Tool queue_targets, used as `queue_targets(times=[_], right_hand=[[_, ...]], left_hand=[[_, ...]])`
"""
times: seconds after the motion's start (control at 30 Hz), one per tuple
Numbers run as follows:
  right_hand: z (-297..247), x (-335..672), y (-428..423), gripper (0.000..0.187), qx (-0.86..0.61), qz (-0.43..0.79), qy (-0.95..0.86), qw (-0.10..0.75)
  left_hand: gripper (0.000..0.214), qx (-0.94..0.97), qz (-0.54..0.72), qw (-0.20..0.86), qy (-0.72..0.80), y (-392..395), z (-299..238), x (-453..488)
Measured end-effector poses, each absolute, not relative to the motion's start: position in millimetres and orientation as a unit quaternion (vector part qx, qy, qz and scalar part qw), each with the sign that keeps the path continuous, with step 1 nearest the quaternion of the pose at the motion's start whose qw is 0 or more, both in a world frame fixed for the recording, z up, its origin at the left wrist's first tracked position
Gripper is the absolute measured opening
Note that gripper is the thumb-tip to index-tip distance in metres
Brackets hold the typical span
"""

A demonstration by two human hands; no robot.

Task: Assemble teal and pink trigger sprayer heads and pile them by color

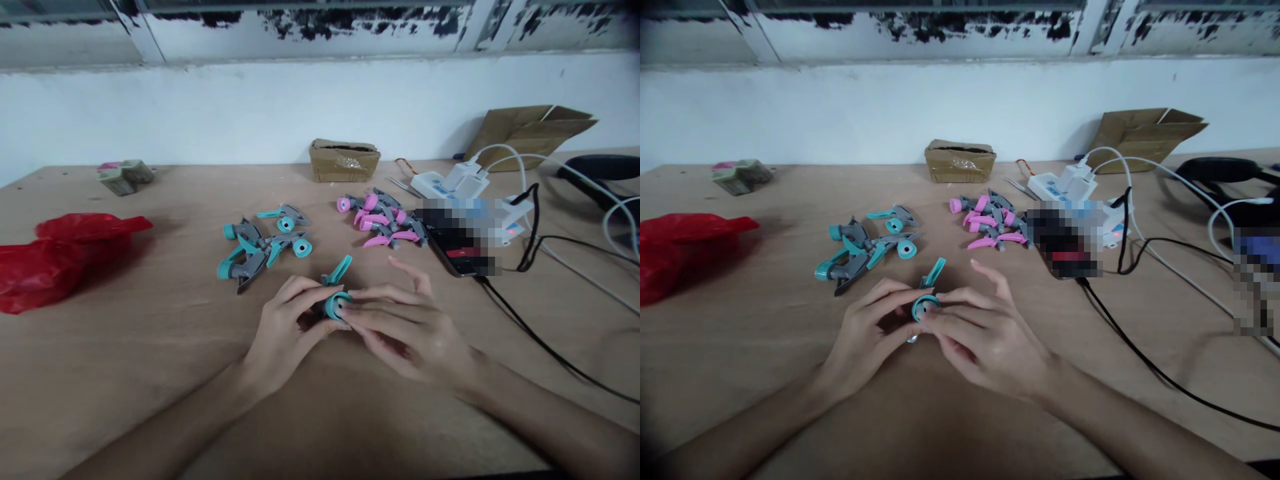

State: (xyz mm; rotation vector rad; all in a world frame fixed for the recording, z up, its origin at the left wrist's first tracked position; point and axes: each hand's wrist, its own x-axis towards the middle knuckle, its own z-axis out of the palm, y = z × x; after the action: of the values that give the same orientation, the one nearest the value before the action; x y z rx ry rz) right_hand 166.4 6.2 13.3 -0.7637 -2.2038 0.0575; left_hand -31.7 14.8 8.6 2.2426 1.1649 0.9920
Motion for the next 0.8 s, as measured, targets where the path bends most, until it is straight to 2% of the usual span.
queue_targets(times=[0.3, 0.8], right_hand=[[16, 163, 9, 0.003, -0.422, 0.117, -0.799, 0.412], [24, 169, 13, 0.009, -0.401, 0.141, -0.850, 0.312]], left_hand=[[0.032, 0.809, 0.353, 0.208, 0.422, 15, 11, -30], [0.032, 0.826, 0.339, 0.194, 0.406, 15, 7, -30]])
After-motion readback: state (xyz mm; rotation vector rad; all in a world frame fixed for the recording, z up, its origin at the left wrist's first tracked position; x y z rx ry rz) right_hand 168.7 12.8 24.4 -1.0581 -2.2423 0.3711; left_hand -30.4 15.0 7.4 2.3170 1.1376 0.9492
